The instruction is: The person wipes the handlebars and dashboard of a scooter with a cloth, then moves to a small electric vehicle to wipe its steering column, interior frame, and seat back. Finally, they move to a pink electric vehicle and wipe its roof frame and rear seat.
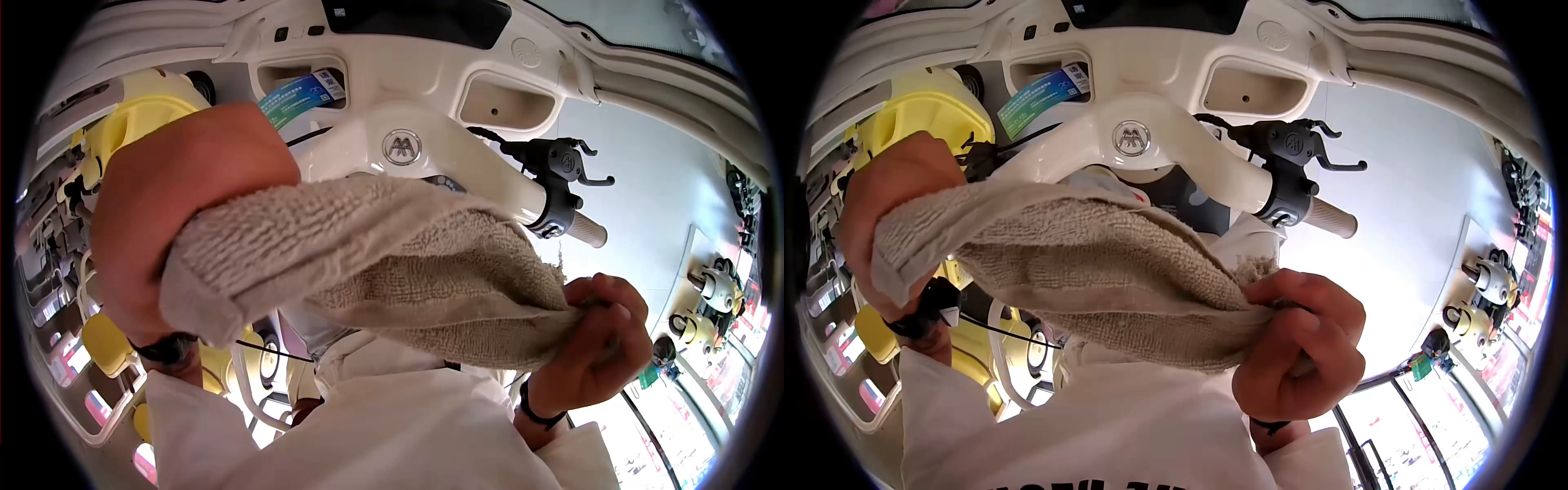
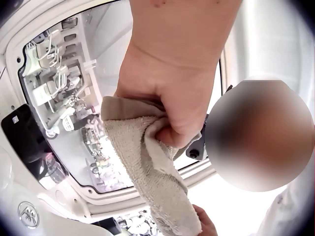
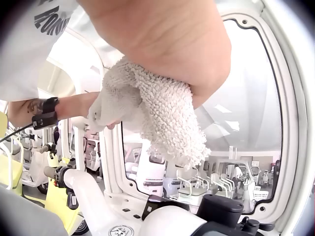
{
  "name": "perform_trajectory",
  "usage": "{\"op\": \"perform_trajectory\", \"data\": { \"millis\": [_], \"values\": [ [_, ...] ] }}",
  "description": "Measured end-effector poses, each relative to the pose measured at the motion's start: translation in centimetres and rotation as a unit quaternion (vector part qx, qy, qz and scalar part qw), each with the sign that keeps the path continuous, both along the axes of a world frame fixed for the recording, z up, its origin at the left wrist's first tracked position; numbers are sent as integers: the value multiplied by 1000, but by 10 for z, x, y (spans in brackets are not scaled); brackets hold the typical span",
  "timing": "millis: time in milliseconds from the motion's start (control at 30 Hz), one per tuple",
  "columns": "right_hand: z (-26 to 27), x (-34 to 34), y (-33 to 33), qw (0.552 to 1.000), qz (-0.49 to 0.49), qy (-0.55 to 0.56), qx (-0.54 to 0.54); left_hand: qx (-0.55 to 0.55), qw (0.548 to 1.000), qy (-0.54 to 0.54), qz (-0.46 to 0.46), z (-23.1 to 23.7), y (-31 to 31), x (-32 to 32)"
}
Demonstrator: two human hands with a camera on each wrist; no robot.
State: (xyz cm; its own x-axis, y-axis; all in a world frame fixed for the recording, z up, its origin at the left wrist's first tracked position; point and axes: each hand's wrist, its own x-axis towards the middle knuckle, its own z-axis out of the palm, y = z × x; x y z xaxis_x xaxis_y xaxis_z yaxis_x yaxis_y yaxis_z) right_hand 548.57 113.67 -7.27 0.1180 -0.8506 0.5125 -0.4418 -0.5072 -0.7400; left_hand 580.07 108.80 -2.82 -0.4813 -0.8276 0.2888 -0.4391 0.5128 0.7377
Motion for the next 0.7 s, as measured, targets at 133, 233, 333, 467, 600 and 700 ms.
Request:
{"op": "perform_trajectory", "data": {
  "millis": [133, 233, 333, 467, 600, 700],
  "values": [
    [-47, 26, 37, 999, -17, -16, -32, -109, 993, -34, 10, -34, 39, -7],
    [-96, 39, 65, 994, -39, -41, -95, -117, 990, -73, -23, -91, 90, -11],
    [-109, 63, 93, 992, -58, 0, -114, -100, 992, -71, 7, -136, 144, -1],
    [-99, 107, 116, 985, 70, 76, -142, -81, 988, 54, 117, -162, 182, 30],
    [-81, 128, 124, 975, 112, 36, -187, -119, 955, 195, 187, -162, 214, 46],
    [-86, 125, 146, 975, 130, 5, -180, -128, 910, 269, 286, -181, 235, 39]
  ]
}}
